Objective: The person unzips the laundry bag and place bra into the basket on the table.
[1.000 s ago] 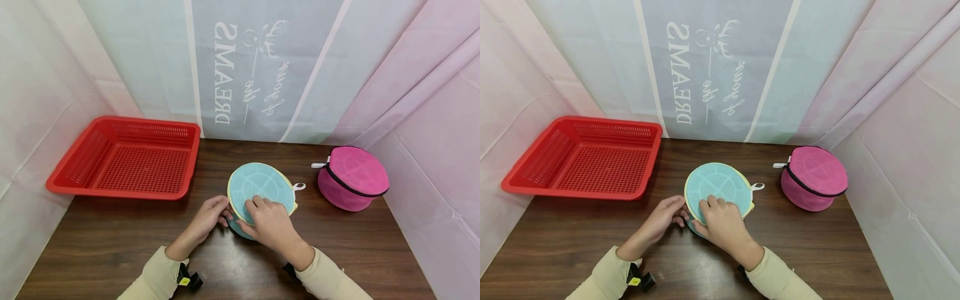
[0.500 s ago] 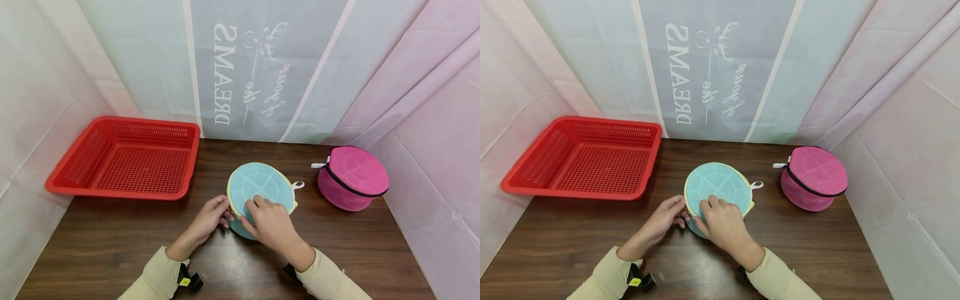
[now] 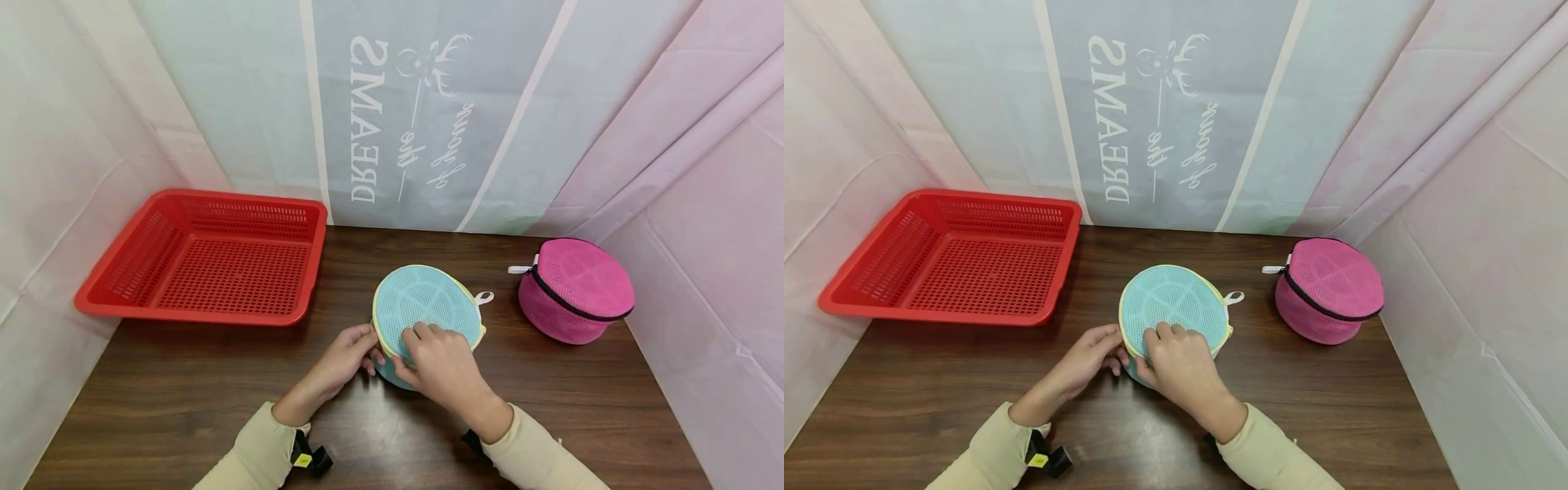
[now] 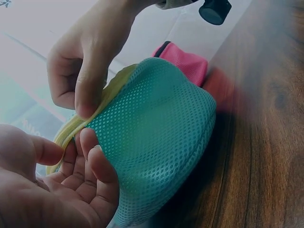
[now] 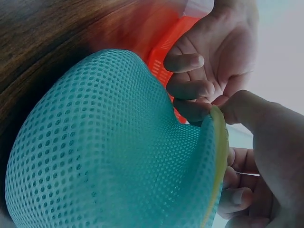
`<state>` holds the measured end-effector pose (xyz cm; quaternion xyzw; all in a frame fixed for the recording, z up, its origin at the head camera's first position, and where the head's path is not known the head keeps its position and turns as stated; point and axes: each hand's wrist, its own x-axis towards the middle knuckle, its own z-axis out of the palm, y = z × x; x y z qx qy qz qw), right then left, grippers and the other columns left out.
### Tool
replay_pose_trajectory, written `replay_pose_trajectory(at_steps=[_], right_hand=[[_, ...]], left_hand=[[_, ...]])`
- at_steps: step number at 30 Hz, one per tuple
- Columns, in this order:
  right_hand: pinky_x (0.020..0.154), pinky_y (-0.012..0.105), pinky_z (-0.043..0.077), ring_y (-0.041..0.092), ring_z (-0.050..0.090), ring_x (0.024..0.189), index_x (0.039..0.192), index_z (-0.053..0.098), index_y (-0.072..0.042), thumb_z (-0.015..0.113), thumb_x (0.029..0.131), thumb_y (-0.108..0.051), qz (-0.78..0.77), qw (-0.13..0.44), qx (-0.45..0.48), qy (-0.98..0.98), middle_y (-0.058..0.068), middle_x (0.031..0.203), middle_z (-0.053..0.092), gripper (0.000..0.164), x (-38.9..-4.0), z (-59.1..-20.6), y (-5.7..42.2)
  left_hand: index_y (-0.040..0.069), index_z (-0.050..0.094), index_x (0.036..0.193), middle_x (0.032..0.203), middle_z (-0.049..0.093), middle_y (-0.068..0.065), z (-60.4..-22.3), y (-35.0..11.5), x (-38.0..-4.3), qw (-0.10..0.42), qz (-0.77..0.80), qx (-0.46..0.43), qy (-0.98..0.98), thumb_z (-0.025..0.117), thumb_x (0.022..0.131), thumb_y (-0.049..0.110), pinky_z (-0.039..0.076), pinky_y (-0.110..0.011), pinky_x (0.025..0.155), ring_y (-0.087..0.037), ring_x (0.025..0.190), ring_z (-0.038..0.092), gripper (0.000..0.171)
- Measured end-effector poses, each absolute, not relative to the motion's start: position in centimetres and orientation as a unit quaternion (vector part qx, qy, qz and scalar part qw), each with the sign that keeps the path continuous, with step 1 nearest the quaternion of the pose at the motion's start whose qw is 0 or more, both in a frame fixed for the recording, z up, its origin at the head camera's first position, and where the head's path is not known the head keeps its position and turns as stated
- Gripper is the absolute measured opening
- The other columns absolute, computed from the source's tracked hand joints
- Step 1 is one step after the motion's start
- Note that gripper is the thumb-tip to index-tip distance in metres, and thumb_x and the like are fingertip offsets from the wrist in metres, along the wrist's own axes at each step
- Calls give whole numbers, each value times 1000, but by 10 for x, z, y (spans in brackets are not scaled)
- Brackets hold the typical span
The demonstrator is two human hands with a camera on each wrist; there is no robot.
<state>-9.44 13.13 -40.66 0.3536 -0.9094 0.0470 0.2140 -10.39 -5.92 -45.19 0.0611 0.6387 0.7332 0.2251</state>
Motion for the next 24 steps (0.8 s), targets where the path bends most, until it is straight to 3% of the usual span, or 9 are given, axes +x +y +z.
replay_pose_trajectory(at_steps=[10, 18, 24], right_hand=[[40, 20, 27, 8, 34, 48, 59, 45, -15, 59, 73, -15, 46, 222, 392, -892, -6, 54, 39, 20, -93, -406, 129], [42, 19, 27, 8, 33, 49, 62, 48, -14, 56, 73, -13, 71, 230, 405, -882, -5, 56, 39, 14, -94, -400, 132], [42, 17, 26, 7, 30, 50, 62, 47, -15, 55, 72, -11, 88, 251, 413, -871, -6, 57, 36, 13, -95, -396, 135]], left_hand=[[-5, 57, 102, 79, 59, -8, -451, -57, -103, 221, 720, 61, 655, 40, 101, 21, 50, -26, 57, -20, 74, 57, 31], [-2, 59, 112, 97, 61, -5, -450, -57, -103, 193, 710, 75, 673, 39, 101, 21, 47, -36, 80, -15, 92, 54, 33], [-2, 59, 108, 97, 60, -3, -450, -58, -102, 186, 709, 77, 676, 38, 101, 19, 44, -40, 86, -14, 93, 53, 31]])
